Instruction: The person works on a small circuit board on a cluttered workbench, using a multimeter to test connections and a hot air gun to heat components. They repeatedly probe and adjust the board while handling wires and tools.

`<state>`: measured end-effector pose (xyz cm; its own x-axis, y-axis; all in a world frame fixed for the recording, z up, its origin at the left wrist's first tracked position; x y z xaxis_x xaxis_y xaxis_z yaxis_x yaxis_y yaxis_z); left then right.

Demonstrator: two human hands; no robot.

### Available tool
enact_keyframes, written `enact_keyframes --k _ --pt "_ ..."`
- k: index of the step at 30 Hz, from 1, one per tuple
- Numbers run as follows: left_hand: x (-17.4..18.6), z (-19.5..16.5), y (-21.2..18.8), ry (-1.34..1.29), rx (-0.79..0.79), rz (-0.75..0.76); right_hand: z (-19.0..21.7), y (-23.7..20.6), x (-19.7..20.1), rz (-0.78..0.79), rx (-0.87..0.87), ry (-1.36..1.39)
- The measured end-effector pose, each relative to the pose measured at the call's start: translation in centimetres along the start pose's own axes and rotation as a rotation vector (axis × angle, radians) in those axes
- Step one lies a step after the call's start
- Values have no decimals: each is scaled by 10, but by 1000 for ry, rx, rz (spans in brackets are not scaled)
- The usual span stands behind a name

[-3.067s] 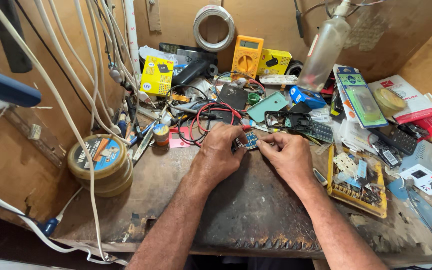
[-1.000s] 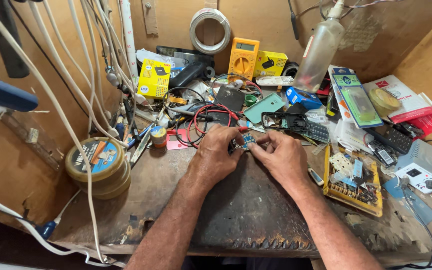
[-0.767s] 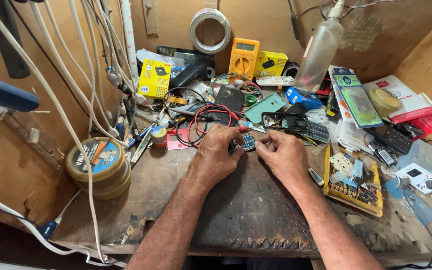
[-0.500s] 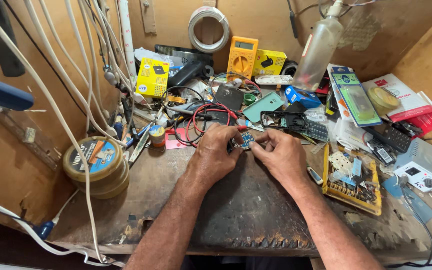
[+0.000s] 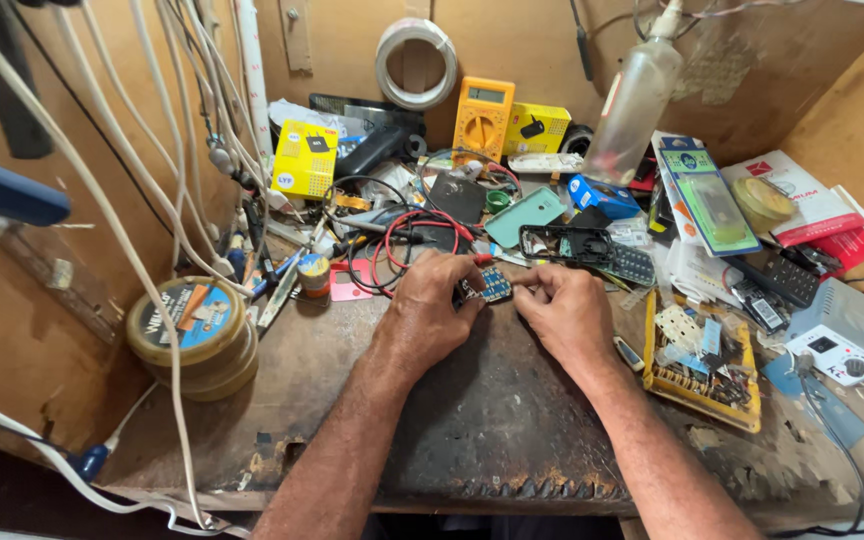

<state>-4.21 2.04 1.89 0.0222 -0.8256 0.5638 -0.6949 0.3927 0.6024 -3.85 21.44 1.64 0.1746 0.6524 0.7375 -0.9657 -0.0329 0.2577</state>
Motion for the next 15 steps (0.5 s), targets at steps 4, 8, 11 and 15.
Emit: enact_keyframes --k 4,8,11,15 --pt "1 2 -1 -9 19 18 1 -1 -1 11 1 86" --pt "1 3 -2 -14 17 25 1 -2 -2 -3 -5 -10" --pt "3 0 -1 5 17 30 1 -1 0 -36 8 -17" --pt "7 -4 -1 -37 58 40 -1 0 1 -35 -24 202"
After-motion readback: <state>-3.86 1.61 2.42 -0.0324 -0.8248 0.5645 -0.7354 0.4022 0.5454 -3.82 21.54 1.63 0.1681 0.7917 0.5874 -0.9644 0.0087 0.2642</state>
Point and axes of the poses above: each hand's wrist, its own y-axis towards the middle knuckle, its own x-axis out of the back of the hand, z = x × y, the point moved 3 cm from there along y, towards the middle knuckle, and after that the axes turned 12 degrees about z, right-handed, at the moved point
